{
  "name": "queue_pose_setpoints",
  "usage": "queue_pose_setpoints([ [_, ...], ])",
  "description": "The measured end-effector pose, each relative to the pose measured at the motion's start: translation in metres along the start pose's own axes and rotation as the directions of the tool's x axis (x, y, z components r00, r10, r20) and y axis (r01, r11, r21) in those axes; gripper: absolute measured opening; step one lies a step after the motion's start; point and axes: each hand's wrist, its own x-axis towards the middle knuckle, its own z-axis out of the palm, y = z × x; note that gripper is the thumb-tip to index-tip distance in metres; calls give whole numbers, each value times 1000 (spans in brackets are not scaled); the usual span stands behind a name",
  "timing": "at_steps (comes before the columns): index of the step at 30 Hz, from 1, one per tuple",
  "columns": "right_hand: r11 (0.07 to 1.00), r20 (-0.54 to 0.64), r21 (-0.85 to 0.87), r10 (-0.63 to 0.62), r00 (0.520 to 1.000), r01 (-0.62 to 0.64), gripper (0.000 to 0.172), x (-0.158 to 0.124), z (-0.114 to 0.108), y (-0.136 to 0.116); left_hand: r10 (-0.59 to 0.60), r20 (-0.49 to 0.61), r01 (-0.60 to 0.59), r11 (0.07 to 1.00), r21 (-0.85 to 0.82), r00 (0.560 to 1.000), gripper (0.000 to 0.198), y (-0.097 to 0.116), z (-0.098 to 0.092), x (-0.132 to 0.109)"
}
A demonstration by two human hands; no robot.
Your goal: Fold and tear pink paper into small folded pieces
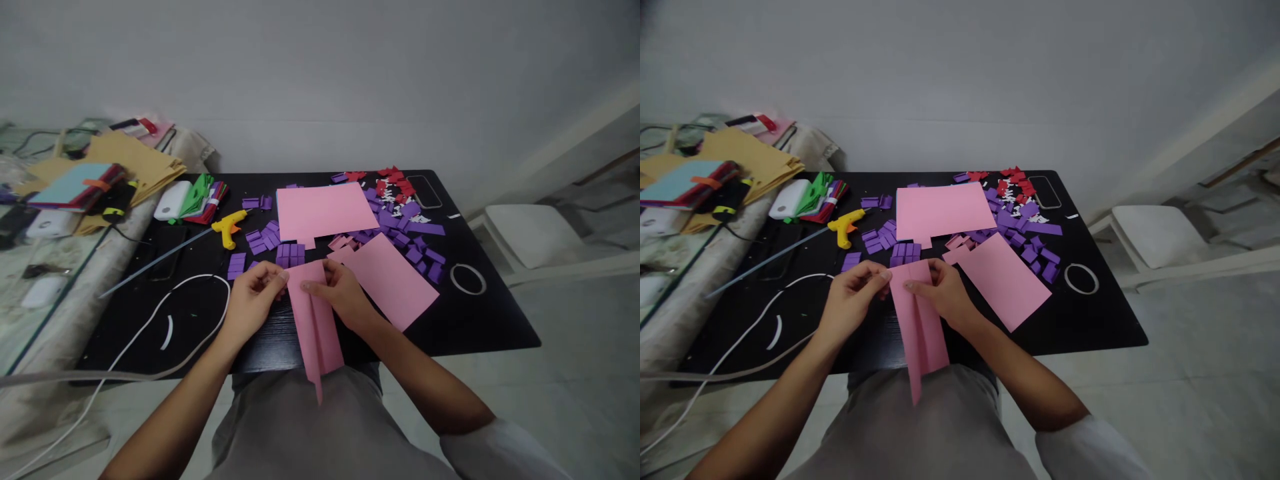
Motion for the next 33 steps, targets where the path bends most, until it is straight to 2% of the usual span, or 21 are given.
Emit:
queue_pose_setpoints([
  [3, 997, 71, -74, 5, 997, 0, 44, 6, -4, -4, -41, 137, 35, 998, 47, 990, 25, 4, -7, 8],
  [6, 993, 162, -113, 36, 986, -18, 46, 12, -6, -4, -65, 278, 38, 994, 101, 958, 29, 7, -9, 14],
  [9, 989, 206, -149, 54, 977, -24, 45, 16, -5, -2, -75, 332, 46, 995, 92, 940, 34, 5, -9, 15],
  [11, 982, 211, -187, 69, 975, -29, 44, 15, -7, -2, -72, 292, 56, 996, 63, 954, 35, 1, -10, 13],
  [16, 919, 260, -385, 195, 946, -83, 35, 8, -24, -4, -105, 86, 104, 994, 22, 991, 31, -12, -22, 4],
  [19, 898, 286, -413, 286, 915, -151, 38, 6, -40, -4, -143, 23, 143, 990, 12, 989, 27, -18, -33, -4],
  [24, 850, 282, -476, 390, 876, -226, 39, 3, -65, 0, -225, -20, 226, 973, 44, 974, 28, -28, -46, -19],
  [27, 844, 246, -500, 353, 903, -194, 36, -1, -74, 7, -267, -20, 267, 955, 125, 964, 33, -37, -54, -30],
  [30, 857, 202, -497, 271, 941, -140, 35, -7, -77, 17, -282, 33, 257, 912, 320, 959, 37, -45, -61, -40],
  [32, 835, 181, -545, 197, 964, -68, 34, -12, -76, 21, -239, 8, 205, 847, 491, 971, 34, -49, -62, -46],
  [33, 810, 180, -586, 162, 970, -27, 35, -14, -74, 23, -174, -35, 162, 802, 575, 984, 33, -50, -59, -49],
])
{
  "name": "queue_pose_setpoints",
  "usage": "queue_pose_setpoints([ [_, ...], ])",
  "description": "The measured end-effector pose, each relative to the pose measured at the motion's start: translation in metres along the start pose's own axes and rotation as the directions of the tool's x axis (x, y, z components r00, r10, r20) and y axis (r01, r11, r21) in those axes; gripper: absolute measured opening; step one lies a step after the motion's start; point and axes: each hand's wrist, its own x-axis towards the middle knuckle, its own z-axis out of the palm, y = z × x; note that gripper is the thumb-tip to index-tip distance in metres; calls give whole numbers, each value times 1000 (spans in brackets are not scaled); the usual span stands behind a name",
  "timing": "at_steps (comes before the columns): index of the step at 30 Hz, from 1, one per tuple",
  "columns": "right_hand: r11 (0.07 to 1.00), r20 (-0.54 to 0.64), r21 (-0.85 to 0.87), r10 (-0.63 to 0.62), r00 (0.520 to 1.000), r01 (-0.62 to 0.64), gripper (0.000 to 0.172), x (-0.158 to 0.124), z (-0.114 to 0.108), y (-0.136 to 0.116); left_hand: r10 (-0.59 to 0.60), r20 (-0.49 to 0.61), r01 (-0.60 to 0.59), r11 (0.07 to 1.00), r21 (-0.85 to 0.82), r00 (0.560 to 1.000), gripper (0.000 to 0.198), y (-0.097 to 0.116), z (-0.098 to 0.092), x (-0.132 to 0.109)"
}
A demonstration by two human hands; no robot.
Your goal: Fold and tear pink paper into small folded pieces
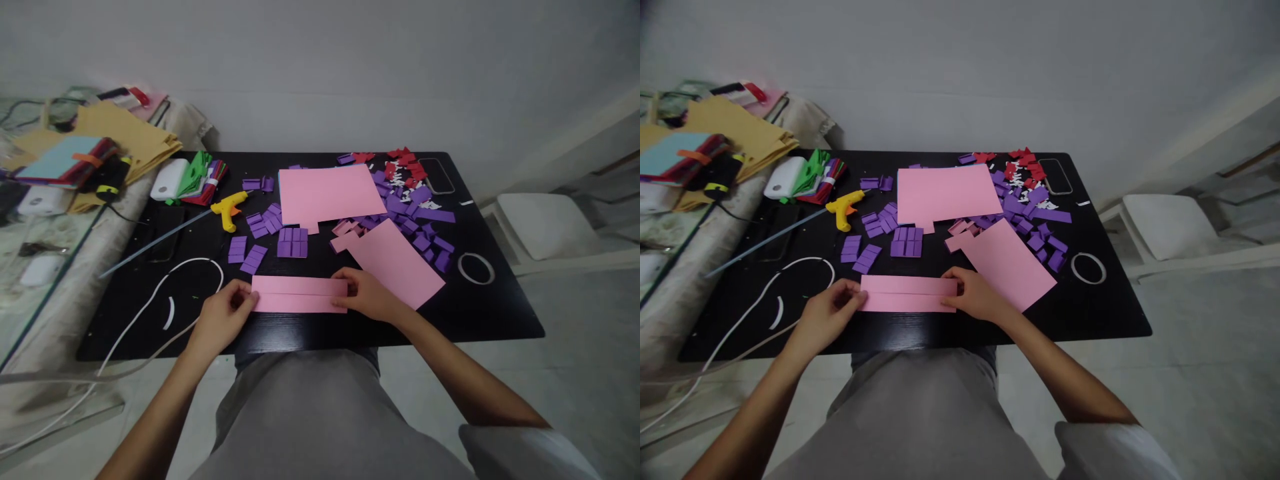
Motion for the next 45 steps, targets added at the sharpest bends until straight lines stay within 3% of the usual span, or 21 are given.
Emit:
queue_pose_setpoints([
  [1, 998, -11, -63, -25, 1000, 24, 35, -1, 2, -1, 59, -85, -51, 994, 93, 995, 35, 1, 4, -3],
  [3, 984, -3, -167, -62, 998, 60, 37, -2, 5, -4, 262, -202, -212, 948, 239, 944, 37, 7, 16, -9],
  [4, 977, 9, -200, -74, 997, 74, 38, -2, 6, -6, 388, -180, -333, 903, 270, 904, 32, 10, 24, -11],
  [6, 965, 23, -243, -101, 995, 103, 39, -1, 8, -10, 576, -31, -553, 797, 244, 817, 29, 17, 40, -15],
  [9, 938, -2, -310, -166, 986, 157, 43, -1, 11, -10, 683, 91, -686, 704, 181, 725, 34, 20, 62, -16],
  [13, 858, -89, -431, -347, 934, 278, 49, -2, 19, 2, 723, 80, -723, 665, 186, 686, 32, 14, 72, -10],
  [16, 727, -135, -580, -531, 837, 368, 30, -2, 25, 12, 725, 73, -720, 660, 214, 685, 32, 11, 71, -3],
  [18, 618, -107, -666, -633, 767, 417, 17, -2, 30, 14, 726, 74, -719, 653, 239, 684, 32, 12, 70, 1],
  [21, 491, 4, -723, -701, 713, 487, 18, -3, 35, 15, 735, 72, -723, 636, 269, 674, 32, 14, 70, 4],
  [27, 382, 149, -764, -680, 718, 520, 21, -5, 34, 17, 737, 50, -711, 629, 313, 674, 28, 20, 71, 5],
  [34, 297, 296, -783, -596, 747, 547, 28, -6, 24, 10, 743, 120, -732, 594, 335, 658, 26, 21, 67, 8],
  [40, 317, 345, -744, -573, 744, 589, 35, -6, 22, 9, 791, 218, -801, 480, 357, 572, 28, 20, 67, 9],
  [45, 198, 405, -779, -565, 719, 595, 34, -5, 21, 9, 799, 274, -816, 405, 412, 535, 30, 21, 67, 8],
])
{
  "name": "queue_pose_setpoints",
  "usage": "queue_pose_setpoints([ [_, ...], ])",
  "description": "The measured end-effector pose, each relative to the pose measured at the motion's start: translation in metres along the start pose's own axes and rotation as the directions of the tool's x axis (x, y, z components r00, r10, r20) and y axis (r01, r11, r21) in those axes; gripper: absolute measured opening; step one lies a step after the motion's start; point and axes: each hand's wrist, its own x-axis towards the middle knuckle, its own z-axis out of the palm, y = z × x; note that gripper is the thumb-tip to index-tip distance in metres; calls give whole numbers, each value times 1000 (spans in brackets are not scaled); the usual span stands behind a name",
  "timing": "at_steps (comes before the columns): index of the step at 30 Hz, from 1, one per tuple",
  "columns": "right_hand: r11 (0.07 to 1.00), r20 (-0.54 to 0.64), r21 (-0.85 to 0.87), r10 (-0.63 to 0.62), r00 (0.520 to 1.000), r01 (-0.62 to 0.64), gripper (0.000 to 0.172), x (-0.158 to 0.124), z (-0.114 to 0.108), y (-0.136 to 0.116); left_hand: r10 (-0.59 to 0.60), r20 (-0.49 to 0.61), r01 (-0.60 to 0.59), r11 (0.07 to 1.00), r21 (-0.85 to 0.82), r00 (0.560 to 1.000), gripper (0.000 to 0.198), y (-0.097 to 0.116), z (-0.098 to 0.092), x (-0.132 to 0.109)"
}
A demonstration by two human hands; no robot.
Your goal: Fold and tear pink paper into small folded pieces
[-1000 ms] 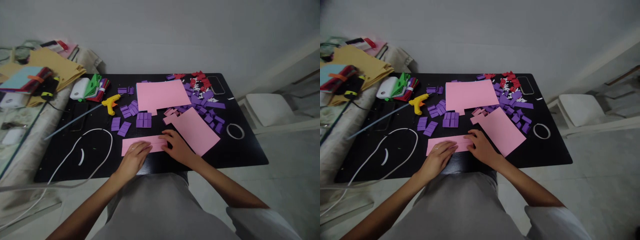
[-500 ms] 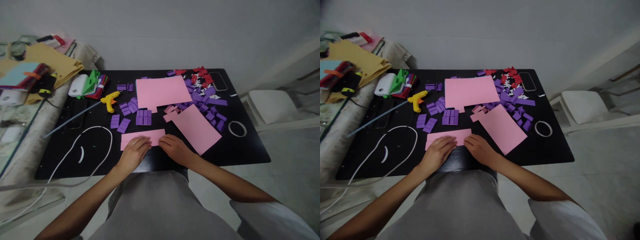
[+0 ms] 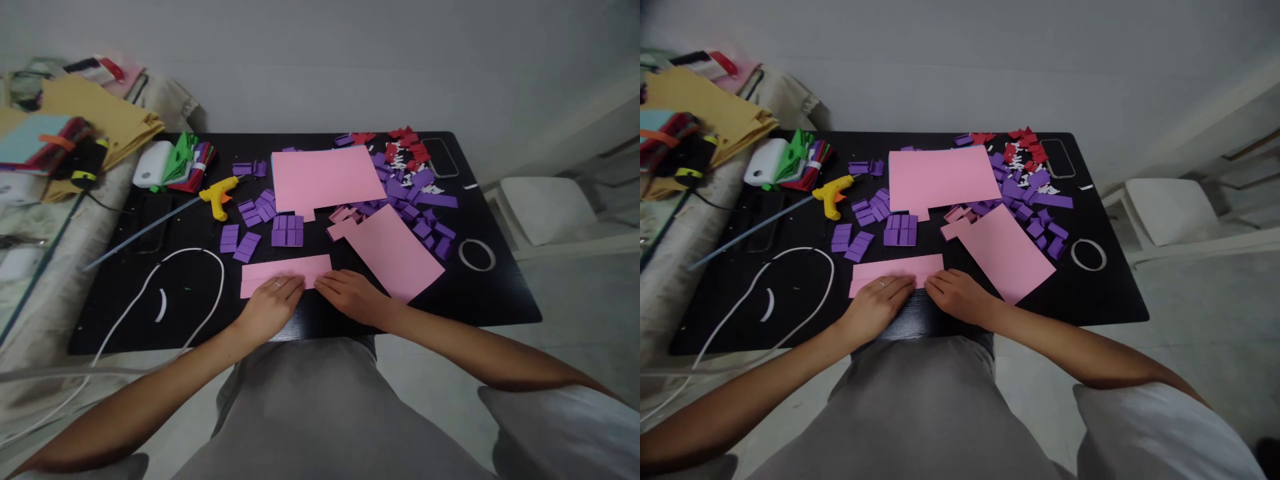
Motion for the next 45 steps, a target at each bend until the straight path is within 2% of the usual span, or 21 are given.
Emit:
queue_pose_setpoints([
  [3, 999, 0, -41, -11, 1000, 11, 33, 0, 0, 0, 24, 0, -24, 998, 54, 1000, 29, 2, 0, 0],
  [6, 1000, -26, -6, 20, 999, -21, 34, -2, 2, 0, 29, 5, -30, 997, 73, 1000, 29, 3, 1, 0],
  [12, 988, -106, 109, 123, 987, -111, 32, -12, 9, 10, 23, 16, -24, 999, 27, 1000, 32, 7, 1, 0],
  [16, 944, -141, 267, 239, 961, -195, 36, -19, 12, 19, -22, 35, 22, 1000, -2, 999, 32, 9, 1, 2],
  [21, 883, -157, 400, 331, 931, -246, 33, -20, 15, 26, -26, 53, 24, 999, 36, 998, 36, 11, -1, 4],
  [27, 847, -130, 453, 372, 919, -279, 31, -16, 13, 27, -57, 59, 57, 998, -10, 997, 42, 9, 0, 1],
  [30, 857, -141, 438, 364, 921, -272, 32, -16, 12, 26, -47, 61, 49, 999, -21, 997, 41, 9, 2, 1],
  [33, 895, -162, 387, 302, 940, -221, 36, -16, 11, 24, -13, 64, 15, 999, -31, 998, 42, 9, 2, 3],
  [39, 970, -109, 159, 203, 973, -185, 39, -15, 5, 19, 46, 66, -46, 999, 5, 997, 39, 10, 1, 6],
  [45, 962, -131, 89, 270, 954, -260, 30, -19, -1, 18, 44, 76, -43, 999, -7, 996, 37, 10, 0, 8],
])
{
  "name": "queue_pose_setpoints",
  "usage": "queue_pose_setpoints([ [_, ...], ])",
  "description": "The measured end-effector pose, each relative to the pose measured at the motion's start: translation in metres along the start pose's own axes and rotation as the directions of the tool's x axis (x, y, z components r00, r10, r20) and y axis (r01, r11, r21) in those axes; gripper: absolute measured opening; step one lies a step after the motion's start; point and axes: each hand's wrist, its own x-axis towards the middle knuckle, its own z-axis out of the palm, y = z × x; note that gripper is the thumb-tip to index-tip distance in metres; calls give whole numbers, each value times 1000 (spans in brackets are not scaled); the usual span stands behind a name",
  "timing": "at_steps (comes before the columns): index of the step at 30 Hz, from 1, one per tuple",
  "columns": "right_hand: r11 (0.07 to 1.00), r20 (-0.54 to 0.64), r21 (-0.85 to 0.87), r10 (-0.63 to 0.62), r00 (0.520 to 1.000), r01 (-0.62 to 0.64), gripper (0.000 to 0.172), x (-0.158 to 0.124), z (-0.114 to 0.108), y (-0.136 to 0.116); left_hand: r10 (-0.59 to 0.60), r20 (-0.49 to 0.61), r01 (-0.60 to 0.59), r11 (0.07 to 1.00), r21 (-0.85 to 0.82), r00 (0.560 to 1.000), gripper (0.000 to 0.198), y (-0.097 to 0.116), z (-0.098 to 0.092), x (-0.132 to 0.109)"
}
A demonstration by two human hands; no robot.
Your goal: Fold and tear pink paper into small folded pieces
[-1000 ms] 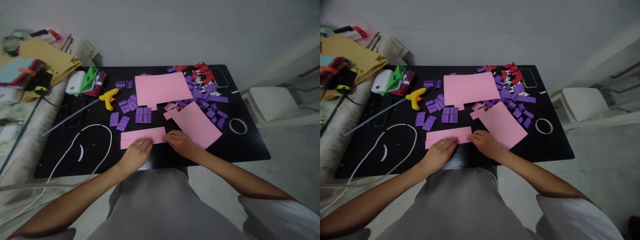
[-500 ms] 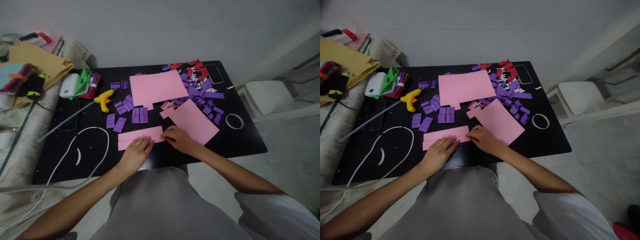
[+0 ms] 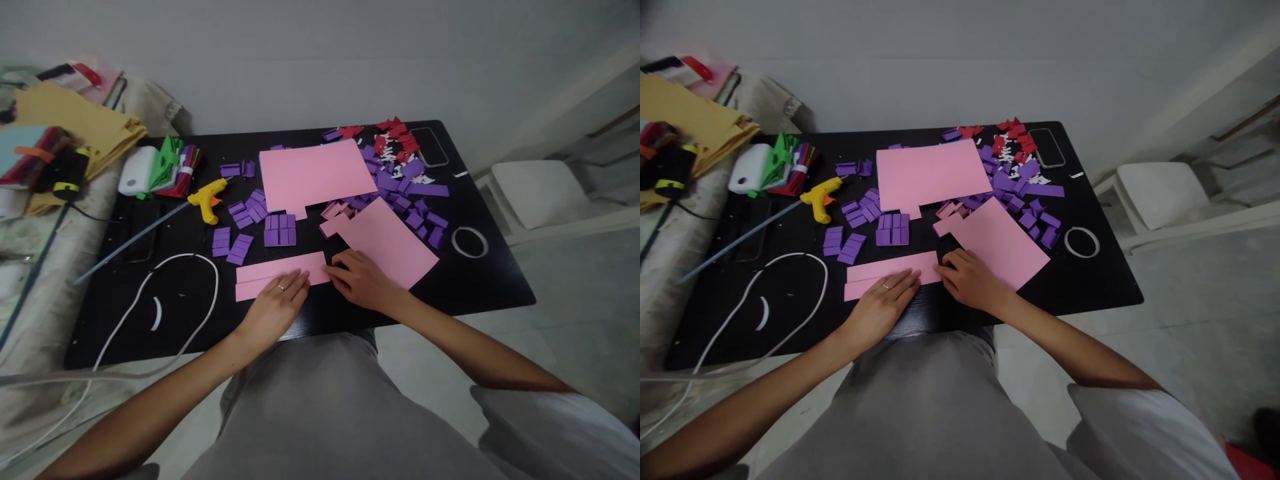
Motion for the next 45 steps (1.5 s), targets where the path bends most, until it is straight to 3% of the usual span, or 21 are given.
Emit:
queue_pose_setpoints([
  [5, 997, -12, -29, 66, 998, -66, 28, -3, -5, 0, 1, 4, -1, 999, 44, 1000, 36, 1, 0, 2],
  [9, 992, -113, 19, 122, 986, -121, 26, -1, -2, -10, 16, 7, -16, 997, 73, 1000, 34, 3, -2, 4],
  [15, 999, -161, 37, -33, 986, 39, 29, 3, 17, -35, 37, 12, -38, 992, 117, 999, 29, 4, -3, 8],
  [23, 999, -163, 17, 38, 986, -36, 28, -1, 22, -42, 22, 55, -28, 994, 110, 998, 35, 6, -3, 10],
  [29, 998, -158, 4, 56, 986, -56, 28, -1, 22, -42, -94, 41, 91, 993, 79, 995, 39, 7, -8, -3],
  [38, 992, -132, -67, 100, 986, -109, 20, 15, 21, -51, -161, -20, 161, 987, 8, 987, 29, -18, -18, -32],
  [40, 996, -103, -46, 66, 993, -71, 19, 20, 25, -55, -170, -28, 169, 985, -13, 985, 29, -19, -16, -33],
  [45, 994, -93, 35, -95, 991, 99, 37, 21, 40, -59, -203, -45, 201, 978, -50, 978, 29, -16, -13, -35],
])
